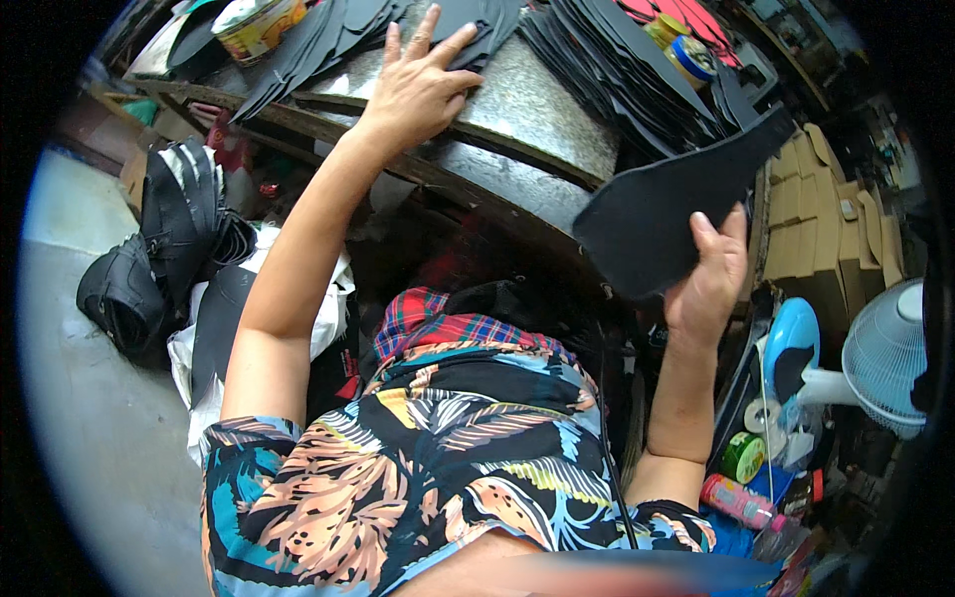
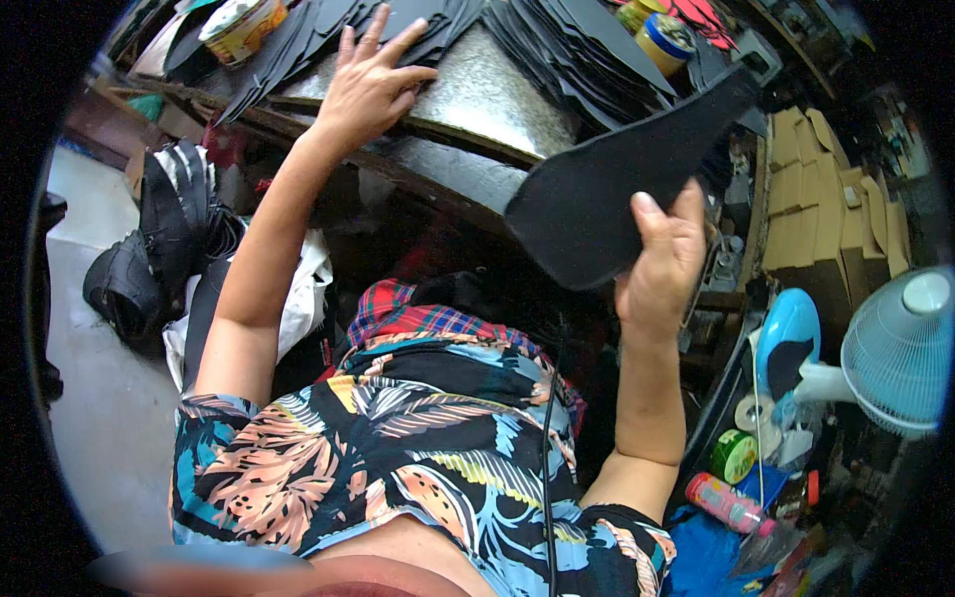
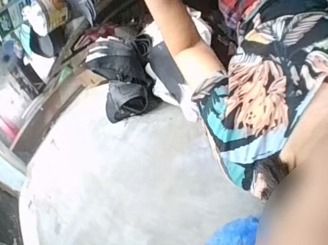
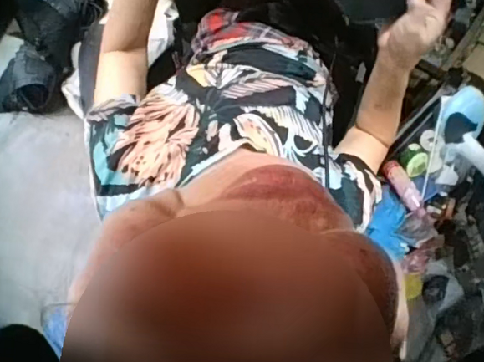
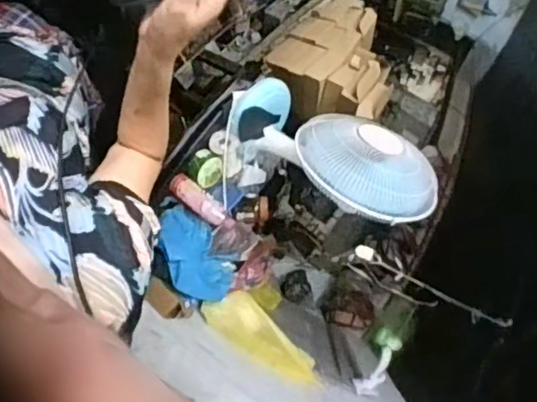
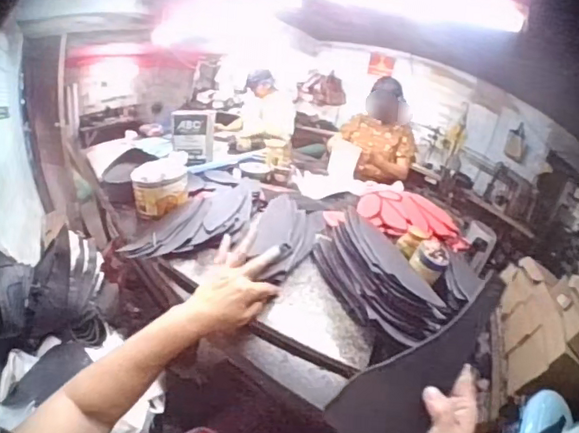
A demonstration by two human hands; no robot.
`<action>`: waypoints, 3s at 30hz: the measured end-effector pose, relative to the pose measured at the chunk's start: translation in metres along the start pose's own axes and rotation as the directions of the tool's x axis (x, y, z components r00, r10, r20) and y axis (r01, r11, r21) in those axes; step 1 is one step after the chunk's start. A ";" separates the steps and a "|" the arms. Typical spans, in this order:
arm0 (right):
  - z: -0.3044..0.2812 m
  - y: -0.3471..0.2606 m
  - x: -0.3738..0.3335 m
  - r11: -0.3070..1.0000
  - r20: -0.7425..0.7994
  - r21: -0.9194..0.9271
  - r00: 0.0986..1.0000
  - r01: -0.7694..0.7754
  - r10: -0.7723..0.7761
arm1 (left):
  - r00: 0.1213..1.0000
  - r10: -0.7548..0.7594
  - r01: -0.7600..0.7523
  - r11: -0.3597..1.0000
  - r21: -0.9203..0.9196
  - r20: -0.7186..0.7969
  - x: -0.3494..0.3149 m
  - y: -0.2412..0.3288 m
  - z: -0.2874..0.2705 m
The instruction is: The person sorts black and pink shoe insole parts on a workbench, picking them up one by one, flipping them over, and stacking them into separate piles. The person occasionally moves items aside to reach other parts and continues handling them one at a time.
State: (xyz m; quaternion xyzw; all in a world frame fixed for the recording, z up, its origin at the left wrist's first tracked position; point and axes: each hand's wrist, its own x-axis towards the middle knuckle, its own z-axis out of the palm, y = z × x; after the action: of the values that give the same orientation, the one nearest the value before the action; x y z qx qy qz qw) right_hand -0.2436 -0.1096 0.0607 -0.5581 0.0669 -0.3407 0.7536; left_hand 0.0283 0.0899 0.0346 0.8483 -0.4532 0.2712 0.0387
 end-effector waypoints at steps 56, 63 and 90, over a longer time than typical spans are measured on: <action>0.010 0.000 0.035 0.654 0.192 -0.683 0.944 0.325 -0.269 | 0.897 -0.427 0.423 0.755 -0.501 0.114 0.011 0.071 0.005; 0.016 0.000 0.033 0.223 0.332 -0.915 0.941 0.336 -0.058 | 0.933 -0.359 0.333 0.849 -0.409 0.014 0.025 0.070 0.029; -0.007 0.006 0.030 0.605 0.221 -0.783 0.973 0.141 0.060 | 0.910 -0.188 0.325 -0.226 -0.918 0.369 -0.019 0.050 0.000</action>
State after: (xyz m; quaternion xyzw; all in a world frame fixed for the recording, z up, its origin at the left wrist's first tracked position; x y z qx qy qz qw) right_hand -0.2217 -0.1318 0.0610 -0.8704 0.1127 -0.2270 0.4221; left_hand -0.0197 0.0750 0.0161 0.6032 -0.3124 -0.2205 0.6999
